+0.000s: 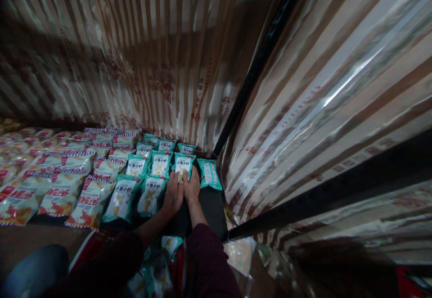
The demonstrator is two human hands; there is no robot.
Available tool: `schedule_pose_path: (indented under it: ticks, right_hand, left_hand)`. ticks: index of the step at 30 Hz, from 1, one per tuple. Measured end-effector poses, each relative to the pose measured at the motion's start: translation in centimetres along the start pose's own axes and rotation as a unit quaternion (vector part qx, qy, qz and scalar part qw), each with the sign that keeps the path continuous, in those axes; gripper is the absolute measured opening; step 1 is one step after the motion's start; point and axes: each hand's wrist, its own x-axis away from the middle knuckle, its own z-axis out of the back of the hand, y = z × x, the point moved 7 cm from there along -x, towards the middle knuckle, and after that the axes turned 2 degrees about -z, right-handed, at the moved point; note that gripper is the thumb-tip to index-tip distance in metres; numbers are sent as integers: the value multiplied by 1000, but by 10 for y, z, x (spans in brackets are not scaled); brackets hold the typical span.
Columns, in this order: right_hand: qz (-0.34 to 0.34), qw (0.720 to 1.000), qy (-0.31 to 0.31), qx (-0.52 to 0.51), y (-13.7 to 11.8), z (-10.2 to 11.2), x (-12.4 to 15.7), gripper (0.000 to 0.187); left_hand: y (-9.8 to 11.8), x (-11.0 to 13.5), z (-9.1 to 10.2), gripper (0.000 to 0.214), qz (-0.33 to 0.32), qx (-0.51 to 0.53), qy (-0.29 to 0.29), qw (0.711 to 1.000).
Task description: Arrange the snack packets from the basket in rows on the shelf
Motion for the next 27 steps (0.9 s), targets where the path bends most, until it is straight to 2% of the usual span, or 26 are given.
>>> schedule_pose_path:
  ticks: [5, 11, 17, 22, 27]
  right_hand:
    - [-43, 999, -22, -19, -6, 2, -9, 62]
    - [-109, 992, -66, 16, -5, 2, -26, 71]
    - [-96, 994, -60, 4, -11, 3, -38, 65]
    - [-95, 992, -74, -31, -11, -4, -48, 56]
    - [-95, 992, -72, -33, -8, -12, -51, 54]
  left_hand:
    - [-4, -2, -3, 47, 9, 18, 0, 1000]
    - [-7, -1, -5, 46, 3, 33, 5, 999]
    - [-8, -2, -6, 47, -2, 27, 16, 1000]
    - [-8, -1, -8, 51, -19, 18, 16, 1000]
    - [-11, -3, -9, 51, -17, 8, 15, 1000]
